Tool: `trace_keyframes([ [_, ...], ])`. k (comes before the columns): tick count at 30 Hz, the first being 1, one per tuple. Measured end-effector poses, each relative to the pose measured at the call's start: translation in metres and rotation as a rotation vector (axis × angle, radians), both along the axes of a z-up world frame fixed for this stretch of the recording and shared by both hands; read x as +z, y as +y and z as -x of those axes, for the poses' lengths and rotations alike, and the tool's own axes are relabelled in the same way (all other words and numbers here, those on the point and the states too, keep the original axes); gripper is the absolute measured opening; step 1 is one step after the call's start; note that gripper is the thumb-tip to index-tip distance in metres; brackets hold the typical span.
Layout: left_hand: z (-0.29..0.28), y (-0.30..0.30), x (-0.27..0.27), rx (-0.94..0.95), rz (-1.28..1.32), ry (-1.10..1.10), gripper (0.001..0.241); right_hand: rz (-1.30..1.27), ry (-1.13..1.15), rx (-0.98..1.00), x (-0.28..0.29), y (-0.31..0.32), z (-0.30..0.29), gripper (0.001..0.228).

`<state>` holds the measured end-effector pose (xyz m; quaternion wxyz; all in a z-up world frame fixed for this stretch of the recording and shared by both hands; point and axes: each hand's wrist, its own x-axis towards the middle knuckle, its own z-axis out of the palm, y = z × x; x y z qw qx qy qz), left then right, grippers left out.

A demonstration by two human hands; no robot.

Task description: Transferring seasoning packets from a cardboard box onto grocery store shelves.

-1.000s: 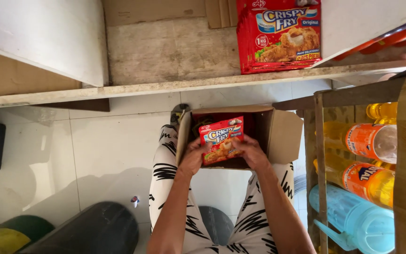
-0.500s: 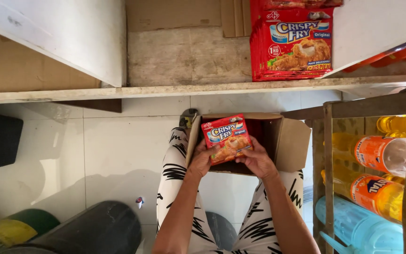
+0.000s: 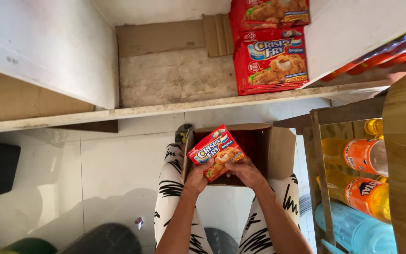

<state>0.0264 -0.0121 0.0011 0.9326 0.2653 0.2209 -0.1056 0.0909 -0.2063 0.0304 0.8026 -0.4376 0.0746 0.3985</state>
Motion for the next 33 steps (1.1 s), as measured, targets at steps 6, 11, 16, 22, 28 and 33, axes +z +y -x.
trace_keyframes([
  [6,-0.001,-0.002,-0.003,0.026,-0.088,0.096,0.048,0.266,-0.049,-0.129,-0.045,-0.021,-0.008,0.021],
  [11,-0.007,-0.003,0.048,-0.095,-0.252,0.172,0.045,-0.06,-0.007,-0.249,-0.026,-0.03,-0.017,0.017],
  [16,-0.02,-0.004,0.085,-0.005,-0.457,0.073,0.055,-0.164,0.0,-0.296,-0.01,-0.031,-0.022,0.023],
  [22,-0.033,-0.007,0.118,0.01,-0.582,-0.161,0.048,-0.247,-0.065,-0.363,0.002,-0.038,-0.025,0.019],
  [28,-0.035,-0.016,0.091,0.03,-0.699,-0.246,0.041,-0.311,-0.212,-0.295,0.01,-0.054,-0.023,0.012],
  [33,-0.049,-0.016,0.107,0.036,-0.978,-0.288,0.017,-0.212,-0.15,-0.246,0.035,-0.05,-0.028,0.031],
])
